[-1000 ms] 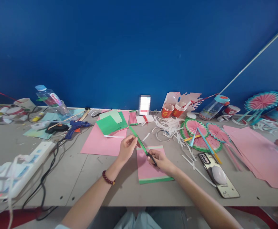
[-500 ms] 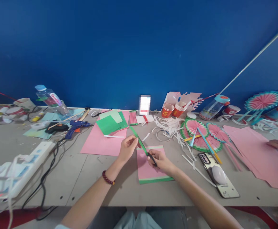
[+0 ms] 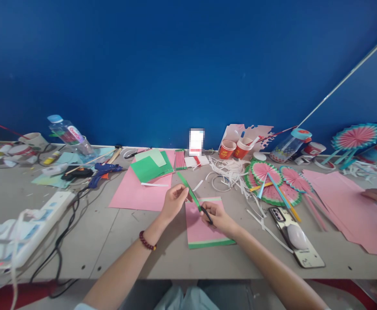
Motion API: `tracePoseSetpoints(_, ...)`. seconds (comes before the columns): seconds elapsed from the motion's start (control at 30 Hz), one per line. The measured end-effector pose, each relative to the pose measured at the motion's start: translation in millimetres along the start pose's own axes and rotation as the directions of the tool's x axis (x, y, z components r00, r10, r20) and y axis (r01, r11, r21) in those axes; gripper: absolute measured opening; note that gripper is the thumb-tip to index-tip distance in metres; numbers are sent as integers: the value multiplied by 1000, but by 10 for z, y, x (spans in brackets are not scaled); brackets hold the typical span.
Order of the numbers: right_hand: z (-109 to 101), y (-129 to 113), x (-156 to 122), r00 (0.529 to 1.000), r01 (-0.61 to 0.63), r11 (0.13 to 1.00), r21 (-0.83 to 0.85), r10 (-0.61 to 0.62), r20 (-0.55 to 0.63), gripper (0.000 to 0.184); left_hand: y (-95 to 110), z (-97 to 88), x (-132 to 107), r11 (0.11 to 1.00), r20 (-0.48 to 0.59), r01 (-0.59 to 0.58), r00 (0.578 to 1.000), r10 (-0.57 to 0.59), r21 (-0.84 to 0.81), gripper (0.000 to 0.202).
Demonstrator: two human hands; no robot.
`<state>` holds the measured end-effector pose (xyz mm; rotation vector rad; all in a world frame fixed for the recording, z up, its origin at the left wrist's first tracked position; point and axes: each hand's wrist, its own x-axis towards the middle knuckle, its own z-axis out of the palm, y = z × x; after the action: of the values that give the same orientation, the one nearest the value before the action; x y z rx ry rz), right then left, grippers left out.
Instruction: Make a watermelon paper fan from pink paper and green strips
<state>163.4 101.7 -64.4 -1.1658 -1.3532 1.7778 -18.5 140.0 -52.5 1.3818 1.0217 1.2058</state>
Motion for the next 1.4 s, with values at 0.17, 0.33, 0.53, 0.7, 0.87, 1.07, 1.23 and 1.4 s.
tracePoseSetpoints(0.17,-2,9,-2,1000,-8,1000,2,8,-5,41,16,-11,4,1000,8,7,1000,-6,-19,31)
tracePoseSetpoints(0.33,-27,60,12,1000,11,1000,10,-11,6,37,-9,-53,21,998,5,-7,1000,7,-66,30)
tracePoseSetpoints(0.53,-28,90,24,1000,22,999,29,-22,21,36,-22,-54,36,1000,-44,-26,999,25,-12,31)
tracePoseSetpoints(0.7,-19,73,25,999,26,999,17,-27,17,40,-6,-26,23,1000,-20,-16,1000,16,-12,30)
tracePoseSetpoints(0.87,-13,65,23,1000,14,1000,25,-14,22,40,-12,-14,14,1000,-20,4,1000,-5,-14,31)
tracePoseSetpoints(1.07,-12,55,12,1000,7,1000,0,-7,2,39,11,-16,6,1000,-11,16,1000,-16,-15,33)
tracePoseSetpoints(1.23,-22,71,14,1000,7,1000,-11,-7,1,37,30,-16,5,999,-13,22,1000,-22,-23,34)
tracePoseSetpoints(1.4,-29,89,15,1000,6,1000,-16,-6,0,37,-11,-47,22,998,-8,7,1000,-8,-56,32)
